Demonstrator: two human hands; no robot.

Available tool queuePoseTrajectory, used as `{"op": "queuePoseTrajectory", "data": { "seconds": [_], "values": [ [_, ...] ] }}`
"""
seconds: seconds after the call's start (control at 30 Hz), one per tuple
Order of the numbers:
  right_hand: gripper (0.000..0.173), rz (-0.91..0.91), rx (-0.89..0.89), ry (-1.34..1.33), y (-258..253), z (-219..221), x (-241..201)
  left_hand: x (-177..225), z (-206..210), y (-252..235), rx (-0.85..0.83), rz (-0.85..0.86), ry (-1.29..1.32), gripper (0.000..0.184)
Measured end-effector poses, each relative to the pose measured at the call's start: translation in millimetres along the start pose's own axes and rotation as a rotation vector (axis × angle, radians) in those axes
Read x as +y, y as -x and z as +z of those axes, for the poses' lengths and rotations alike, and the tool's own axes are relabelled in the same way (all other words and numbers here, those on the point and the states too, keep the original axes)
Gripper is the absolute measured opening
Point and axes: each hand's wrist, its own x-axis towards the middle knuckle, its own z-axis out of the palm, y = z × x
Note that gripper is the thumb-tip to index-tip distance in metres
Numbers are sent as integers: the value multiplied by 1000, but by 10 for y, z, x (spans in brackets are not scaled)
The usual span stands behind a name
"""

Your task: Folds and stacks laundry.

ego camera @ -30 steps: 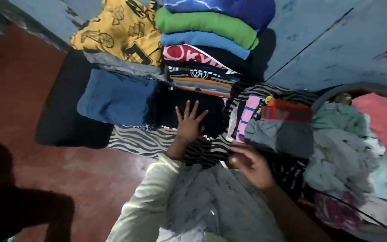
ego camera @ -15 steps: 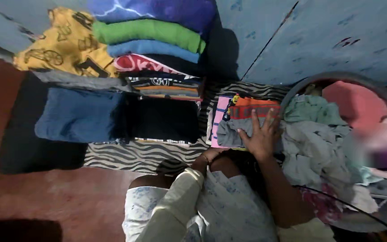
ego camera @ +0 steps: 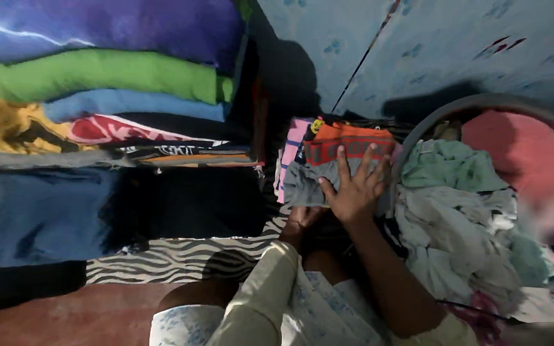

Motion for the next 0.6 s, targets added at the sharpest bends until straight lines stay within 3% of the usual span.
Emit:
{"op": "queuePoseTrajectory", "data": {
  "seconds": [0.07, 0.17, 0.23, 0.3, 0.43, 0.53, 0.6],
  "values": [
    [80, -21, -62, -23, -292, -4, -38, 74, 46, -285, -144, 19, 76, 30],
    [78, -63, -101, -48, -791, 67, -72, 227, 128, -611, -233, 71, 23, 31],
    [77, -87, -127, -50, -1095, 112, -105, 356, 253, -724, -224, 117, -39, 40],
    [79, -108, -144, -38, -1289, 154, -150, 458, 494, -865, -105, 140, 51, 49],
    [81, -112, -134, -39, -1331, 232, -184, 417, 330, -908, -204, 200, -15, 59],
    [79, -95, -106, -66, -1295, 285, -164, 385, 437, -876, -131, 223, -3, 64],
    [78, -88, -127, -79, -1307, 290, -172, 324, 267, -860, -236, 260, -136, 65]
  ]
}}
